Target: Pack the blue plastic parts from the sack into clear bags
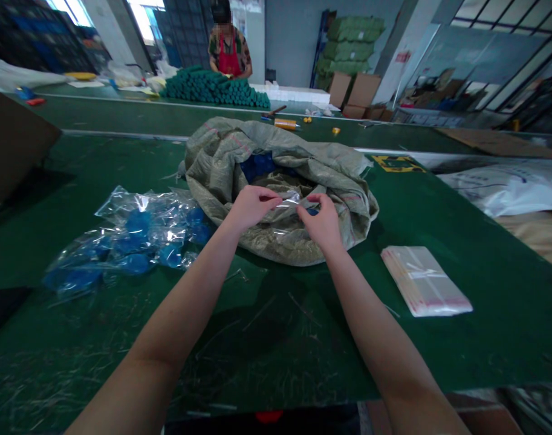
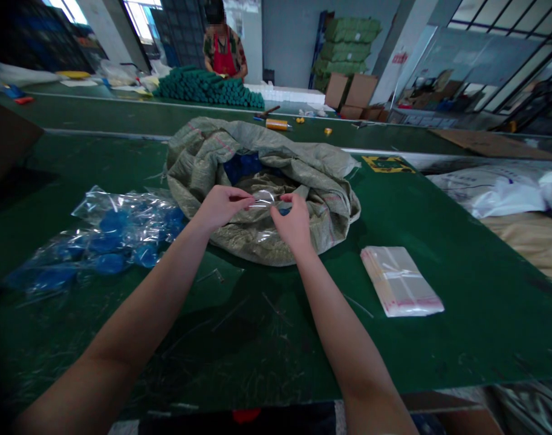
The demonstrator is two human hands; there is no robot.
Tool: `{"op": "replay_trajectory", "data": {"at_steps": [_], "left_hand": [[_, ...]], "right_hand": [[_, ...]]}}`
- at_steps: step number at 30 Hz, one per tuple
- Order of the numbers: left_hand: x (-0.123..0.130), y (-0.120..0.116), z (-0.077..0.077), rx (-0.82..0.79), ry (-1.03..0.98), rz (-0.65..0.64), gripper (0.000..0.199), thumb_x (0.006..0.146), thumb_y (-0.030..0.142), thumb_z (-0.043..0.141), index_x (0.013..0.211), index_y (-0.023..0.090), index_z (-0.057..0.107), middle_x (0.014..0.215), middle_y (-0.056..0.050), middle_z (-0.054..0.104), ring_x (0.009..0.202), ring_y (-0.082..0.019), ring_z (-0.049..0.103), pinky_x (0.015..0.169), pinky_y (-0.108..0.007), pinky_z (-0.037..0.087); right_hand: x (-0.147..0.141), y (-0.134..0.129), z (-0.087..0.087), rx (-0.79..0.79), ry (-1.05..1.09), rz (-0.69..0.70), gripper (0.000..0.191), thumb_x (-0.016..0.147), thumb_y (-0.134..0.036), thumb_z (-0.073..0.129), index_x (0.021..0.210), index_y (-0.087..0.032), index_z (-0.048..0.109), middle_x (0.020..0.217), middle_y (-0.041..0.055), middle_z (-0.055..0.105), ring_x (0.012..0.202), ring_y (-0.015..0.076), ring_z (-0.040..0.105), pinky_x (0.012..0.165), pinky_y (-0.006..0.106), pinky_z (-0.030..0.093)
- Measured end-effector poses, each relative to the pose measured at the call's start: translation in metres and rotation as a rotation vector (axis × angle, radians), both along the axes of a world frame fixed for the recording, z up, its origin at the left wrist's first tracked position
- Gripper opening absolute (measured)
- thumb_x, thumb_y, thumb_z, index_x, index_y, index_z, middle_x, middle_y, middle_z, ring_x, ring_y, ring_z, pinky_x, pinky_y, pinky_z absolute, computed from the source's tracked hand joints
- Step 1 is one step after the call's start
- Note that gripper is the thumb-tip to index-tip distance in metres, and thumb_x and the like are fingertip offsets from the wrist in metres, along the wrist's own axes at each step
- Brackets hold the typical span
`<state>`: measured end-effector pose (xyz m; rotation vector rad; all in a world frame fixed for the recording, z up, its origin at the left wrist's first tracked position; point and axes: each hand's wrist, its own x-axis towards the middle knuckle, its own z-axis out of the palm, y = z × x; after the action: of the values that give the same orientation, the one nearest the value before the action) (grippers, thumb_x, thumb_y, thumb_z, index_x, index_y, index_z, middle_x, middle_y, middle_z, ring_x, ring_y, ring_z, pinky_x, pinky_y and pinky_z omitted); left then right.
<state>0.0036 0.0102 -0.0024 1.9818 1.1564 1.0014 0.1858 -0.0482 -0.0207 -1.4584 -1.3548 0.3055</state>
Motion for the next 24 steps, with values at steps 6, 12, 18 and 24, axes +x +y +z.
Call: {"op": "replay_trajectory", "data": {"at_steps": [6, 12, 18, 24], "left_hand": [[0.011, -0.01, 0.004, 0.033, -0.047, -0.034, 0.027, 0.085, 0.036, 0.061, 0.092, 0.016, 0.079, 0.086, -0.004, 0.076, 0.08, -0.018, 0.068, 0.076, -0.027, 0.052], [0.015, -0.017, 0.007, 0.047, -0.013, -0.047, 0.025, 0.084, 0.034, 0.062, 0.092, 0.017, 0.079, 0.086, -0.003, 0.077, 0.079, -0.018, 0.069, 0.075, -0.027, 0.053], [0.019, -0.021, 0.006, 0.102, -0.077, 0.026, 0.018, 0.081, 0.026, 0.062, 0.085, 0.014, 0.074, 0.085, -0.005, 0.076, 0.077, -0.017, 0.069, 0.073, -0.025, 0.053], [0.024, -0.026, 0.003, 0.163, 0.006, -0.018, 0.012, 0.079, 0.027, 0.063, 0.079, 0.016, 0.068, 0.08, -0.004, 0.073, 0.072, -0.016, 0.067, 0.069, -0.025, 0.052]], "right_hand": [[-0.014, -0.002, -0.003, -0.13, 0.158, 0.087, 0.038, 0.083, -0.057, 0.059, 0.079, -0.019, 0.066, 0.074, 0.0052, 0.069, 0.068, 0.0202, 0.067, 0.064, 0.031, 0.053], [-0.015, 0.001, -0.005, -0.161, 0.345, 0.148, 0.026, 0.08, -0.042, 0.062, 0.083, -0.018, 0.07, 0.081, 0.0057, 0.072, 0.063, 0.018, 0.067, 0.049, 0.025, 0.048], [-0.014, 0.0, -0.008, -0.067, 0.205, 0.103, 0.026, 0.083, -0.041, 0.059, 0.084, -0.019, 0.072, 0.076, 0.0055, 0.072, 0.07, 0.0197, 0.068, 0.061, 0.028, 0.053], [-0.013, 0.0, -0.007, -0.063, 0.213, 0.14, 0.033, 0.083, -0.049, 0.061, 0.082, -0.018, 0.073, 0.067, 0.0042, 0.07, 0.065, 0.0197, 0.065, 0.061, 0.029, 0.051]]}}
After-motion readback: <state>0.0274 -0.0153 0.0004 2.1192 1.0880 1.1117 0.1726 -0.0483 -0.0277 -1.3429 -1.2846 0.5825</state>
